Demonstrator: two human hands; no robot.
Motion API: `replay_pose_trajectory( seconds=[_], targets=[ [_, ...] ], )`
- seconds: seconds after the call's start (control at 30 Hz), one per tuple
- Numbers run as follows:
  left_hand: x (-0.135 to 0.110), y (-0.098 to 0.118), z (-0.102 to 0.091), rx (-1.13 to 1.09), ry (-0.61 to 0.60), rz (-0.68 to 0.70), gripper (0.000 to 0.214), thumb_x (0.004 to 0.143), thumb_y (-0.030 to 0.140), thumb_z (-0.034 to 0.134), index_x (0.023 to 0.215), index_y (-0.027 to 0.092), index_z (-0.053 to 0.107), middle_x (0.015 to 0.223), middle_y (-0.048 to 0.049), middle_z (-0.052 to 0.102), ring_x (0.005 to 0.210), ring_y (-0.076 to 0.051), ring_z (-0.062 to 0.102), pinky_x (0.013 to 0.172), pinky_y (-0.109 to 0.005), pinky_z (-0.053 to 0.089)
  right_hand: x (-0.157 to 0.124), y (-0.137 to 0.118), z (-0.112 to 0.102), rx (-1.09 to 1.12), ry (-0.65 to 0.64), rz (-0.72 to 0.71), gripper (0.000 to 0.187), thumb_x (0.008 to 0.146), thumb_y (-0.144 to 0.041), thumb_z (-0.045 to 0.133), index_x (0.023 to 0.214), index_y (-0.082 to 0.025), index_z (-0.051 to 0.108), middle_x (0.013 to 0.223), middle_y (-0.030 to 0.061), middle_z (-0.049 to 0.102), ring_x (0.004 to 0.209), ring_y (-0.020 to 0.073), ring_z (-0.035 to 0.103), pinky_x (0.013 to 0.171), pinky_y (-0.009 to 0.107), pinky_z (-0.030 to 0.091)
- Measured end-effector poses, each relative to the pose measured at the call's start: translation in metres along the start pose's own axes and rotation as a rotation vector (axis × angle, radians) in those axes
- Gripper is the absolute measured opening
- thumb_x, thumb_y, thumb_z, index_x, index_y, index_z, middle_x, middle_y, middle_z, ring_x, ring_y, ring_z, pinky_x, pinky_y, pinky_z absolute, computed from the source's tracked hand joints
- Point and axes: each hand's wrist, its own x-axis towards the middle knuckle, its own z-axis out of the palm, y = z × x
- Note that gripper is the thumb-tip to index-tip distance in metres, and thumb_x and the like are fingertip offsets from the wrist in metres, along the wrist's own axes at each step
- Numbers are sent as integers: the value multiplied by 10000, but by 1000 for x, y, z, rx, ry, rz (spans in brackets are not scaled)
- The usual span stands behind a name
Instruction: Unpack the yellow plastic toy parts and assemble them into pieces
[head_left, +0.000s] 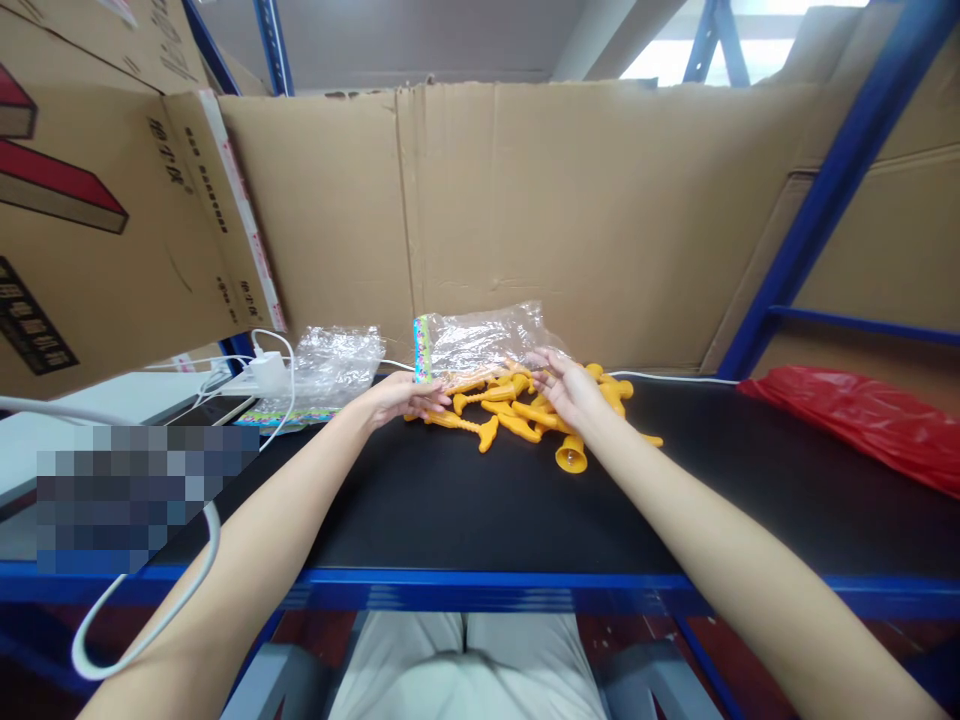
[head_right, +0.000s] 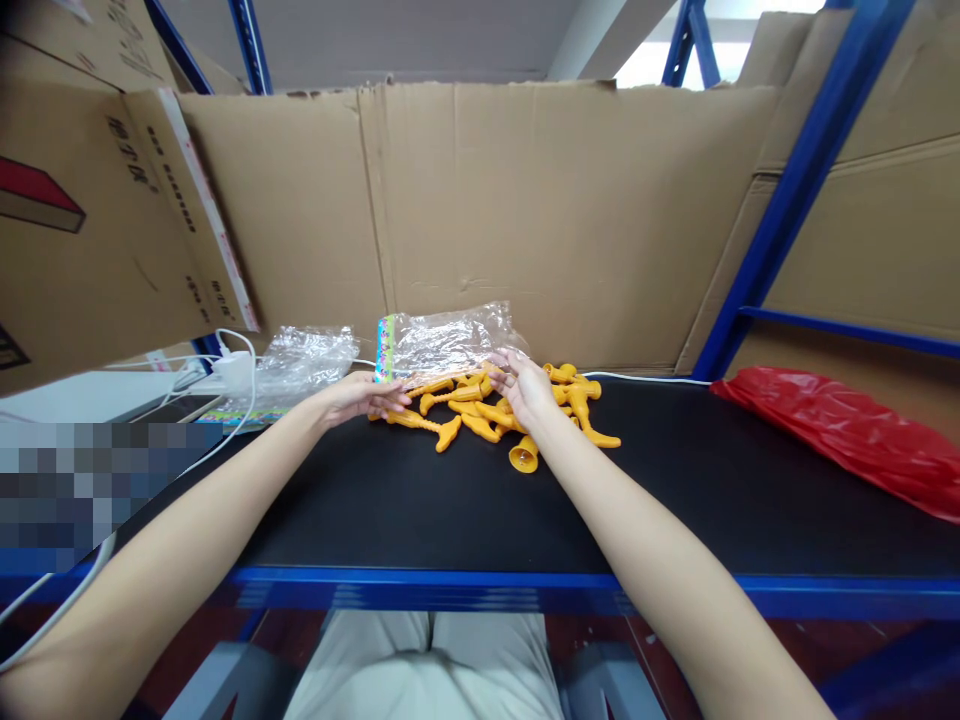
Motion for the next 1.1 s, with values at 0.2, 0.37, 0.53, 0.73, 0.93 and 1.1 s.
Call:
replay_pose_trajectory(
  seconds=[0.2, 0.37, 0.53, 0.73, 0.93, 1.1],
  targets=[
    [6, 6, -10, -399, 315, 160, 225, 803, 332, 649, 881, 123, 623, 729, -58, 691, 593, -144, 656, 605, -264, 538, 2, -3, -10, -119, -328, 155, 125, 868, -158, 504, 860, -191, 624, 903, 23, 673, 639, 75, 565, 572, 190, 483],
    [12, 3, -15, -425, 467, 215, 70, 837, 158, 583, 884, 110, 600, 702, -52, 690, 554, -144, 660, 559, -240, 537, 0, -14, -11, -210, -366, 209, 165, 870, -284, 506, 944, -189, 618, 894, 36, 660, 618, 93, 534, 527, 218, 435],
    [8, 0, -9, -220, 370, 110, 90, 845, 192, 576, 856, 111, 614, 652, -63, 683, 414, -122, 594, 386, -200, 438, 4, -28, -19, -216, -275, 246, 447, 888, -561, 369, 953, -165, 566, 909, 99, 647, 707, 154, 584, 571, 273, 472],
    [2, -5, 3, 141, 165, 69, 225, 824, 339, 609, 795, 118, 639, 624, -102, 685, 366, -136, 565, 345, -208, 358, 1, -26, -18, -291, -262, 320, 387, 857, -556, 467, 914, -185, 563, 856, 87, 645, 653, 159, 593, 493, 268, 487],
    [3, -6, 7, 169, 228, 92, 248, 813, 384, 609, 803, 140, 654, 641, -90, 680, 405, -147, 564, 393, -246, 373, 5, -16, -19, -430, -179, 246, 86, 829, -251, 618, 798, -171, 616, 753, 57, 636, 598, 121, 586, 478, 229, 513],
    [3, -5, 6, 170, 284, 112, 375, 824, 484, 568, 851, 127, 681, 635, -88, 675, 398, -123, 520, 401, -249, 370, 3, -17, -21, -501, -190, 127, 121, 801, -277, 652, 765, -164, 630, 750, 75, 651, 569, 123, 584, 401, 218, 479]
  ],
)
